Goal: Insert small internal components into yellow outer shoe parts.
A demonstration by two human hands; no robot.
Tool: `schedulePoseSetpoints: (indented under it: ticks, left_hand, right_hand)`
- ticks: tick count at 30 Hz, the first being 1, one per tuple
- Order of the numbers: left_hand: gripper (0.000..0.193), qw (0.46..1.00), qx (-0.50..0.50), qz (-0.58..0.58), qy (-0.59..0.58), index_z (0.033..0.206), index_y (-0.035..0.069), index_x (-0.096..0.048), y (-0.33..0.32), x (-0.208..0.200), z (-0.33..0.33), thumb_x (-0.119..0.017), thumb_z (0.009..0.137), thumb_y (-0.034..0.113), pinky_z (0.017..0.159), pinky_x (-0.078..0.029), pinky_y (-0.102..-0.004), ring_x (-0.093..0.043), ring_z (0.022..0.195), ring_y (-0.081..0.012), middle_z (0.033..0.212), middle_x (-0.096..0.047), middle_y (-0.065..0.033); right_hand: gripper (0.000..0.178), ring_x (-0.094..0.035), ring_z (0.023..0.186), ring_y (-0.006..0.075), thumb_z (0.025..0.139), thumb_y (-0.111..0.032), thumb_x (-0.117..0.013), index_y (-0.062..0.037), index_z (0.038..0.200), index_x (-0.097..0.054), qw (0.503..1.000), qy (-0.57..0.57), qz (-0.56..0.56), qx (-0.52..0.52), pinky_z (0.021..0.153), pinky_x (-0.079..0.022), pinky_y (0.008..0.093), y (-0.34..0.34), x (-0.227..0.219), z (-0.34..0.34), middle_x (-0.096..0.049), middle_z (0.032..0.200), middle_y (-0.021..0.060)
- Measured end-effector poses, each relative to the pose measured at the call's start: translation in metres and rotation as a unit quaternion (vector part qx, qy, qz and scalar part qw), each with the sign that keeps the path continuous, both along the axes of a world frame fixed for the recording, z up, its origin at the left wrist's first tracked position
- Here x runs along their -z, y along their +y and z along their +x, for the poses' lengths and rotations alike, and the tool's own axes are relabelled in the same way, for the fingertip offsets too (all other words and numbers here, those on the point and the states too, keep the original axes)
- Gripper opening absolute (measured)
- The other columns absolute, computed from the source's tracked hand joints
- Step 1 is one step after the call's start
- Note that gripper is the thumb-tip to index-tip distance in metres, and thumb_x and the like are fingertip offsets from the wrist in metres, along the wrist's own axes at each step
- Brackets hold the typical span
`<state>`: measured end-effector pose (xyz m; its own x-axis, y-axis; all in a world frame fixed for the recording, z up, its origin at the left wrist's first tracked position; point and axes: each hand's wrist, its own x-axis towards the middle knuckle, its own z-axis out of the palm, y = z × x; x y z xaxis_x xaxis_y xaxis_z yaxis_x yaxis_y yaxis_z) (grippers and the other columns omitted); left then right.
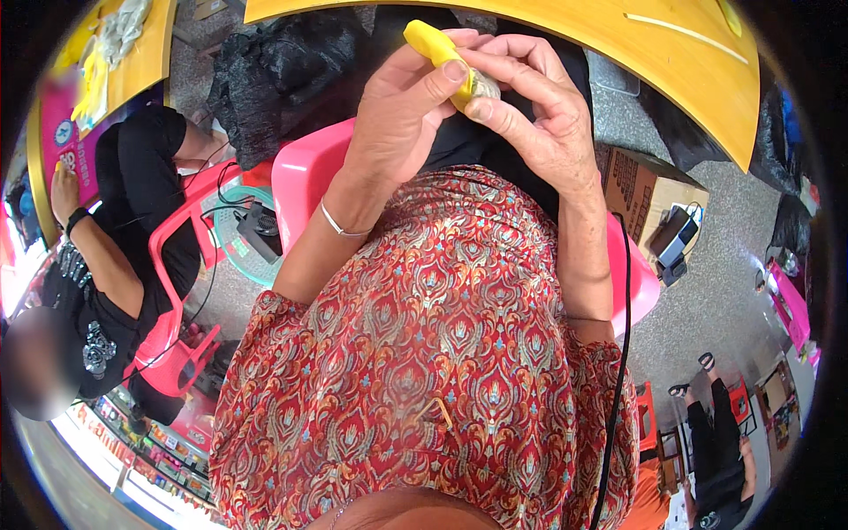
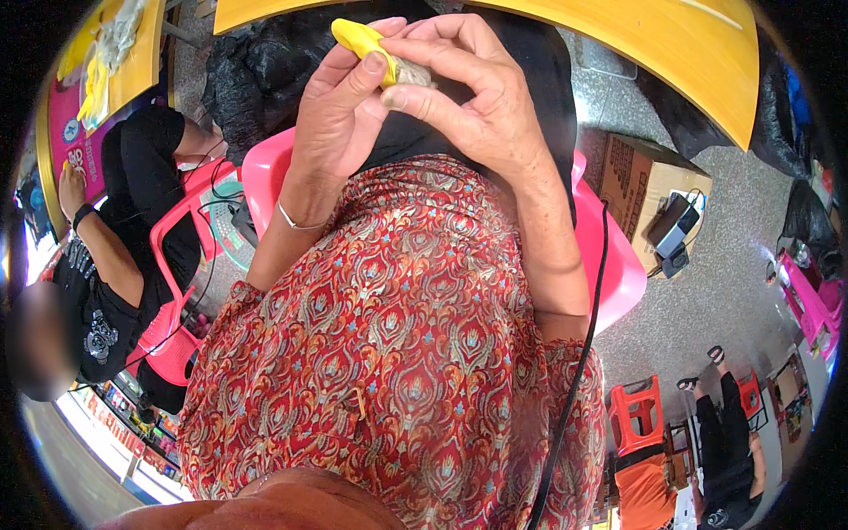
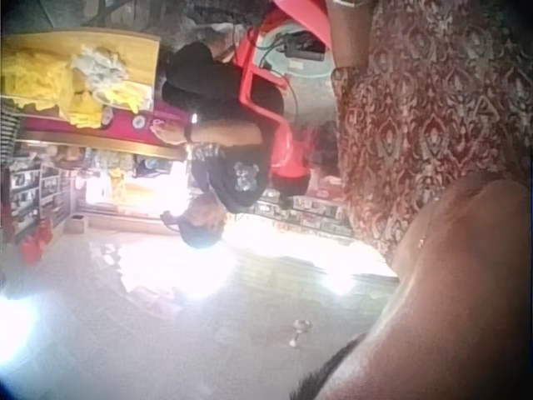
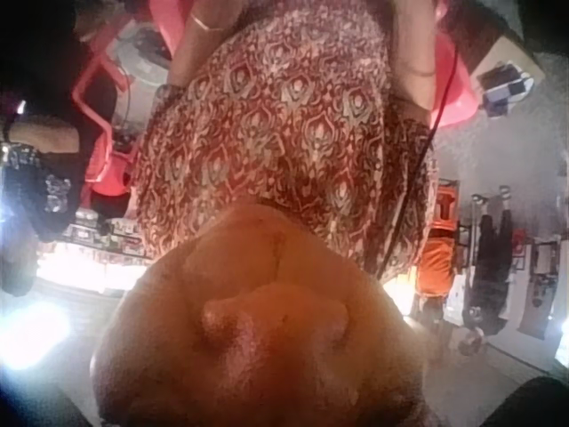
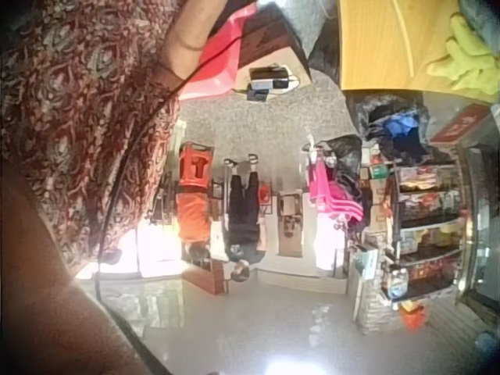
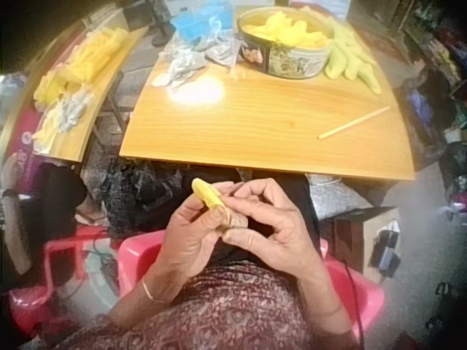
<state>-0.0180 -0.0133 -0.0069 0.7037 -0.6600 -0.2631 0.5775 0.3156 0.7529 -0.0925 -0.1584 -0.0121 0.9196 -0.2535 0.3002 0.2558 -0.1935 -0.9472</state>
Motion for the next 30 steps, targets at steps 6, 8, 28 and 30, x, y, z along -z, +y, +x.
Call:
schedulePoseSetpoints:
  ticks: [6,8,28,30]
  left_hand:
    - [0.039,0.998,0.014,-0.036,-0.040,0.125,-0.004,-0.052,-0.001,-0.014,0.001,-0.052,0.097,0.023,0.101,-0.041,-0.0378,-0.051,0.121,-0.0235,0.130,-0.053,-0.0191]
    - [0.044,0.997,0.011,-0.079,-0.007,0.126,-0.004,-0.052,-0.001,-0.009,0.003,-0.049,0.099,0.030,0.102,-0.040,-0.0381,-0.051,0.121,-0.0242,0.130,-0.053,-0.0186]
    - [0.046,0.994,0.073,-0.031,-0.069,0.137,-0.005,-0.039,-0.003,-0.006,0.002,-0.049,0.098,0.017,0.108,-0.031,-0.0356,-0.042,0.128,-0.0211,0.138,-0.044,-0.0159]
    - [0.046,0.996,0.066,-0.044,-0.035,0.137,-0.005,-0.038,-0.002,-0.006,0.000,-0.047,0.099,0.020,0.108,-0.031,-0.0365,-0.042,0.127,-0.0217,0.138,-0.044,-0.0158]
  right_hand:
    - [0.022,-0.060,0.094,0.0177,0.074,-0.005,-0.075,-0.0038,0.096,-0.070,0.996,-0.011,0.050,0.077,0.079,-0.047,0.0261,0.005,0.002,0.002,-0.062,0.097,0.0065]
    - [0.019,-0.060,0.093,0.0173,0.074,-0.005,-0.075,-0.0041,0.093,-0.070,0.999,-0.041,0.011,0.033,0.079,-0.048,0.0266,0.003,0.002,0.003,-0.062,0.098,0.0069]
    - [0.028,-0.055,0.098,0.0145,0.082,-0.004,-0.068,-0.0032,0.110,-0.069,0.983,0.028,0.178,-0.045,0.084,-0.045,0.0235,-0.002,0.006,-0.002,-0.056,0.102,0.0054]
    - [0.029,-0.053,0.106,0.0180,0.084,0.003,-0.063,0.0013,0.113,-0.066,0.995,0.010,0.079,-0.056,0.093,-0.042,0.0272,-0.004,0.003,-0.002,-0.055,0.113,0.0095]
